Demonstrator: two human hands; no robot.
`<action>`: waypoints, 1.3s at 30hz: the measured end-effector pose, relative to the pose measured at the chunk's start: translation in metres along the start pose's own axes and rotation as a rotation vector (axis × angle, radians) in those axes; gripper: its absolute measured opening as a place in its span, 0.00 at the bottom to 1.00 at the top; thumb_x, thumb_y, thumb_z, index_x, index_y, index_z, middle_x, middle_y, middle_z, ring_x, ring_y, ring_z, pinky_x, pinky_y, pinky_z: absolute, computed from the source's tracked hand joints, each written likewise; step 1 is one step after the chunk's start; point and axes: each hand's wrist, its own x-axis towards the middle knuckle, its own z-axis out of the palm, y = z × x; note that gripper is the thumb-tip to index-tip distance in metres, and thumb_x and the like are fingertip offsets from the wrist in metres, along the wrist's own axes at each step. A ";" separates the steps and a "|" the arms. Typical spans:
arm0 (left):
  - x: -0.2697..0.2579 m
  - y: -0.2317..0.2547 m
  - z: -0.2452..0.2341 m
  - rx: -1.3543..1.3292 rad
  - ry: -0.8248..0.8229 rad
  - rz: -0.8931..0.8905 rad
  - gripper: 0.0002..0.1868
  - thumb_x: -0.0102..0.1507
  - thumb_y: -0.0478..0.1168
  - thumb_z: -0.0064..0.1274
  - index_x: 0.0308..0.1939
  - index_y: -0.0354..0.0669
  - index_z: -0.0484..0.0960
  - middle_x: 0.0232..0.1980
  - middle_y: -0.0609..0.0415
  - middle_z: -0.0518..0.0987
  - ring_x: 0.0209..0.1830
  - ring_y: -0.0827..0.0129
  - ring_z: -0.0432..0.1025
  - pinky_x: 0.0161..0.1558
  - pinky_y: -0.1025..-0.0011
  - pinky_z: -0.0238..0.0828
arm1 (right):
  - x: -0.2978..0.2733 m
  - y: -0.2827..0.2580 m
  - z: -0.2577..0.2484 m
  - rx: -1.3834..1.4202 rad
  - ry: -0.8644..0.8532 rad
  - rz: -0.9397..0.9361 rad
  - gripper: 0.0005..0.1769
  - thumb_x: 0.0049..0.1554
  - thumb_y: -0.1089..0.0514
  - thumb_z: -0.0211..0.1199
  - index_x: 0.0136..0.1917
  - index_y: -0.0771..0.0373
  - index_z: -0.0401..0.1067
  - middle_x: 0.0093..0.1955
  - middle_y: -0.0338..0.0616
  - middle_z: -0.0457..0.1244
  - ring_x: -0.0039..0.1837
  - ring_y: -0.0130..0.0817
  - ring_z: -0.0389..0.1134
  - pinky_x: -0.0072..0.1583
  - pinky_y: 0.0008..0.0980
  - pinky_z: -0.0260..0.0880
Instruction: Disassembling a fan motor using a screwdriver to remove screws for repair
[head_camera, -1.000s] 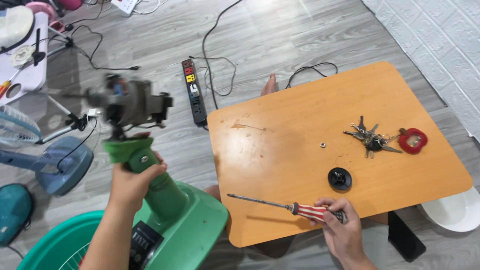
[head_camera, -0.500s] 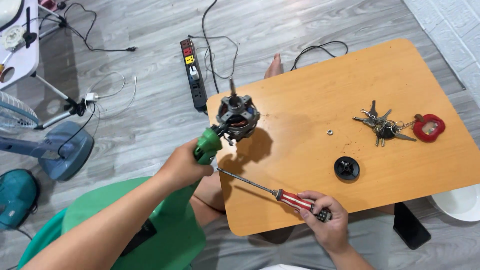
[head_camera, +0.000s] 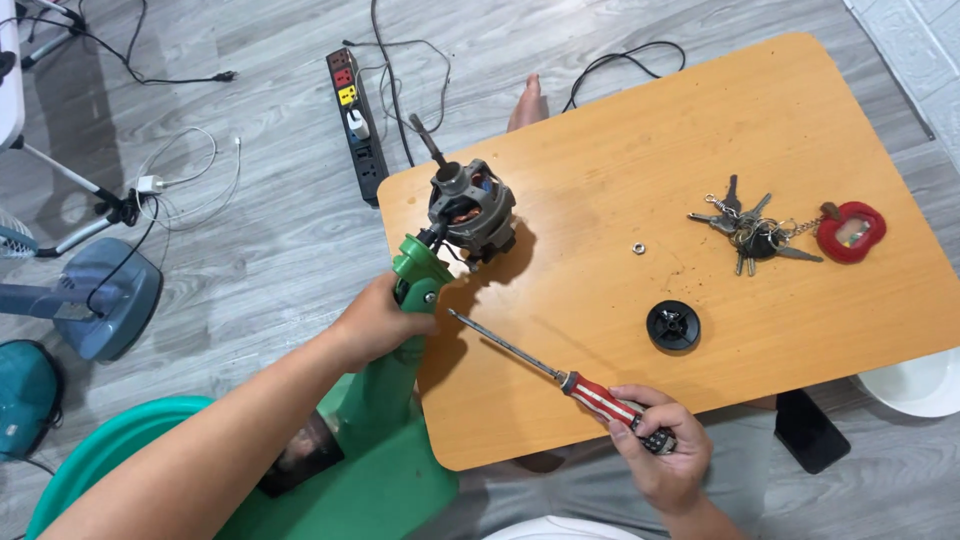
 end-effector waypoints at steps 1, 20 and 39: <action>0.006 -0.008 0.002 0.095 0.023 0.067 0.28 0.49 0.34 0.64 0.54 0.41 0.79 0.45 0.50 0.83 0.41 0.63 0.77 0.48 0.67 0.77 | 0.000 -0.001 0.000 -0.045 0.014 -0.005 0.14 0.51 0.69 0.66 0.41 0.59 0.61 0.61 0.61 0.66 0.58 0.43 0.73 0.55 0.38 0.83; 0.008 -0.021 0.005 0.263 0.040 0.227 0.32 0.51 0.36 0.62 0.61 0.49 0.76 0.54 0.50 0.83 0.52 0.58 0.79 0.55 0.63 0.76 | 0.006 0.000 0.017 -0.169 0.018 -0.008 0.15 0.50 0.70 0.66 0.42 0.59 0.61 0.60 0.61 0.67 0.57 0.42 0.73 0.56 0.34 0.80; 0.008 -0.023 0.011 0.234 0.129 0.290 0.35 0.51 0.35 0.61 0.63 0.49 0.75 0.53 0.51 0.84 0.52 0.57 0.79 0.53 0.64 0.74 | 0.030 -0.070 0.025 -0.591 -0.245 0.439 0.35 0.60 0.44 0.46 0.75 0.63 0.57 0.45 0.52 0.73 0.35 0.31 0.70 0.42 0.30 0.67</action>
